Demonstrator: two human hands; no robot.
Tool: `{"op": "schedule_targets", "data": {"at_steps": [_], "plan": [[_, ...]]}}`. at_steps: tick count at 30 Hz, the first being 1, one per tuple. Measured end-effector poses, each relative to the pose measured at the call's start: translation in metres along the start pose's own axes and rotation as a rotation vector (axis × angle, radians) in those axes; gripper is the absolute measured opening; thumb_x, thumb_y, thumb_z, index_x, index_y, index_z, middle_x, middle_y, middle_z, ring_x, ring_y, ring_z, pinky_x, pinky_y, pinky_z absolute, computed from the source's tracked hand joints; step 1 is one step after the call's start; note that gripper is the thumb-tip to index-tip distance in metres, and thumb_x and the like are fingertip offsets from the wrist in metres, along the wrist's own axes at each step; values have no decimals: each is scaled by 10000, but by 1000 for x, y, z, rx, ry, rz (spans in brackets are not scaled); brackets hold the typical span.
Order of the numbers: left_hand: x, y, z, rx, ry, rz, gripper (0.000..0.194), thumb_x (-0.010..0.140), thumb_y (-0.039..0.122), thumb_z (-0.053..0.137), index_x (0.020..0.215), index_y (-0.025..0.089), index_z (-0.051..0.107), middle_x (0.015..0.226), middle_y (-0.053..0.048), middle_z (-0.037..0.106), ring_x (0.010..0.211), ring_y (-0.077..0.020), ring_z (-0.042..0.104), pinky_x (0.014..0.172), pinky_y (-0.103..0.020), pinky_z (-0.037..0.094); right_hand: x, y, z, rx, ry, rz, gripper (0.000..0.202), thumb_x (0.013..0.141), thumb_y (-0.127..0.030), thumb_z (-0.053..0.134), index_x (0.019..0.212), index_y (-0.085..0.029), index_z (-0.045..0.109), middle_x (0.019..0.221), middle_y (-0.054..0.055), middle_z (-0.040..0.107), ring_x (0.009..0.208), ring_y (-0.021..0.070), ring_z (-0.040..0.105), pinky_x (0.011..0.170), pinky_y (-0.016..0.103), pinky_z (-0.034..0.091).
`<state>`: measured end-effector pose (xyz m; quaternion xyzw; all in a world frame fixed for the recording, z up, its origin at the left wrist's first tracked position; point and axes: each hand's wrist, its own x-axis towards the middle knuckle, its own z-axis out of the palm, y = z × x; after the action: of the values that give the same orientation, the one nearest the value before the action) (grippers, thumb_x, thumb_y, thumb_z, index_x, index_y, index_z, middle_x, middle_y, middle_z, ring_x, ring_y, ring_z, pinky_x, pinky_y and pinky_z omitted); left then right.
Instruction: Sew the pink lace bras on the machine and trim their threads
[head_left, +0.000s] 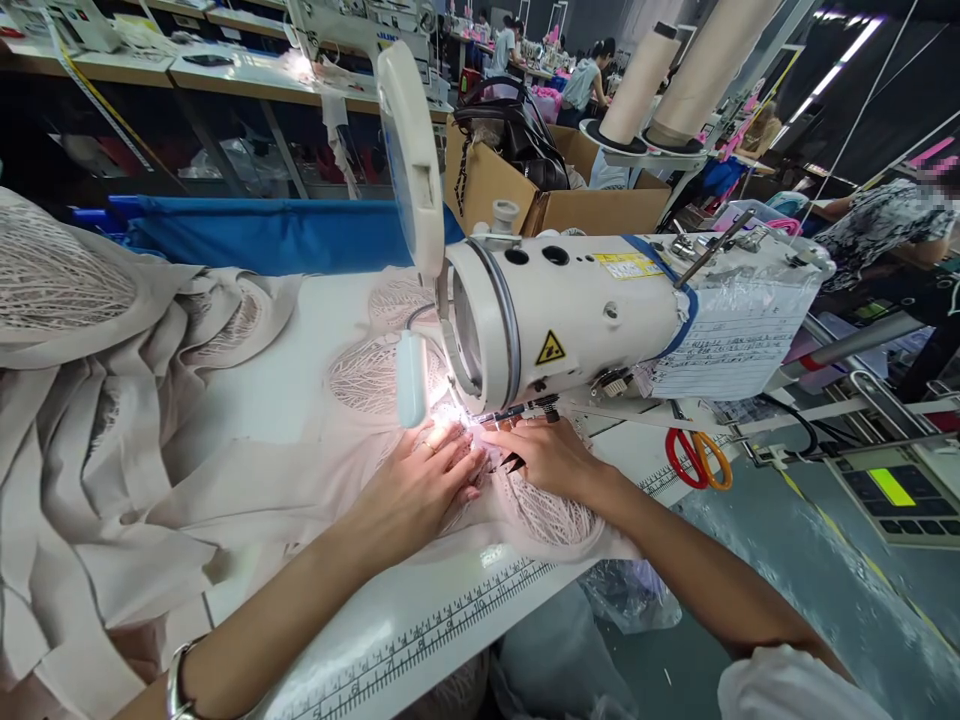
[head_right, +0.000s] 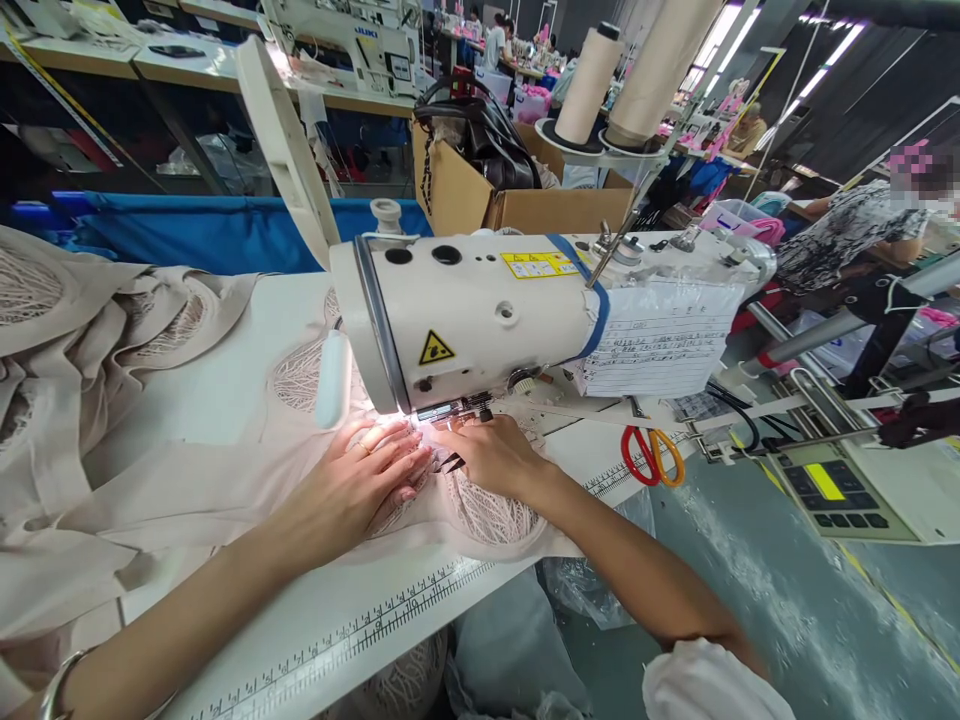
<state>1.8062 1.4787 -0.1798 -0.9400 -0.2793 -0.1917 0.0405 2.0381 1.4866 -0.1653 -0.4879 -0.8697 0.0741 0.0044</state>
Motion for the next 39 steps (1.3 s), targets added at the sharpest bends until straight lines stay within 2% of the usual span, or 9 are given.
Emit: {"op": "schedule_targets", "data": {"at_steps": [5, 8, 16, 21, 25, 28, 30, 33, 39], "plan": [[-1, -1, 5, 3, 8, -28, 387, 1051, 279, 339, 1148, 106, 671, 1269, -131, 679, 1264, -352, 533, 1071, -554, 294, 2, 0, -4, 25, -28, 18, 611, 818, -60, 528, 1381, -287, 588, 1045, 37, 758, 912, 193, 663, 654, 248, 400], [-1, -1, 4, 4, 0, -25, 415, 1061, 310, 322, 1193, 80, 641, 1240, -145, 696, 1247, -343, 554, 1083, -566, 272, 2, 3, -3, 26, -8, -37, 575, 825, -39, 510, 1335, -279, 627, 985, 32, 761, 892, 189, 659, 655, 248, 398], [0, -2, -1, -8, -28, -78, 322, 1030, 276, 403, 1231, 158, 626, 1319, -138, 654, 1288, -360, 533, 1047, -590, 310, 9, 15, 10, 93, 15, -132, 515, 833, 3, 506, 1241, -263, 673, 1022, 27, 759, 904, 169, 651, 794, 254, 427], [-2, -5, 1, -43, -61, -74, 367, 1048, 306, 360, 1319, 169, 564, 1297, -131, 671, 1288, -339, 539, 1015, -573, 343, 11, 15, 1, 39, 17, -111, 490, 896, -20, 450, 1231, -303, 670, 1073, 1, 755, 938, 183, 651, 768, 274, 409], [0, -3, 0, -22, -73, -103, 312, 1028, 279, 405, 1247, 190, 608, 1319, -124, 648, 1304, -359, 518, 966, -557, 385, 0, 17, -6, -17, 35, -93, 297, 942, -227, 572, 1220, -290, 657, 1007, 4, 768, 897, 214, 662, 675, 284, 373], [1, 0, 1, -17, -68, -72, 311, 1035, 294, 398, 1173, 152, 637, 1297, -146, 652, 1305, -364, 515, 1043, -611, 310, -10, 17, -4, -44, 54, -73, 372, 874, -400, 694, 1193, -218, 639, 899, 26, 768, 805, 229, 661, 608, 287, 325], [0, 1, 2, -23, -80, -57, 353, 1050, 315, 357, 1189, 135, 627, 1252, -157, 672, 1276, -355, 540, 1058, -629, 278, -16, 16, -2, -90, 55, -66, 318, 912, -253, 623, 1223, -190, 622, 825, 24, 748, 737, 204, 639, 571, 287, 277], [-2, 2, 3, -28, -86, -75, 395, 1060, 327, 318, 1286, 129, 573, 1200, -154, 695, 1253, -347, 561, 1053, -630, 271, -17, 13, -3, -156, 33, -116, 483, 897, -25, 474, 1313, -233, 603, 727, -1, 689, 679, 163, 591, 546, 295, 225], [-2, 2, 4, -2, -73, -88, 407, 1060, 353, 333, 1292, 135, 587, 1288, -161, 665, 1291, -371, 529, 1038, -633, 281, -7, 10, -12, -145, -66, -106, 590, 875, -10, 477, 1366, -318, 591, 734, -3, 671, 720, 152, 591, 555, 296, 238]]}}
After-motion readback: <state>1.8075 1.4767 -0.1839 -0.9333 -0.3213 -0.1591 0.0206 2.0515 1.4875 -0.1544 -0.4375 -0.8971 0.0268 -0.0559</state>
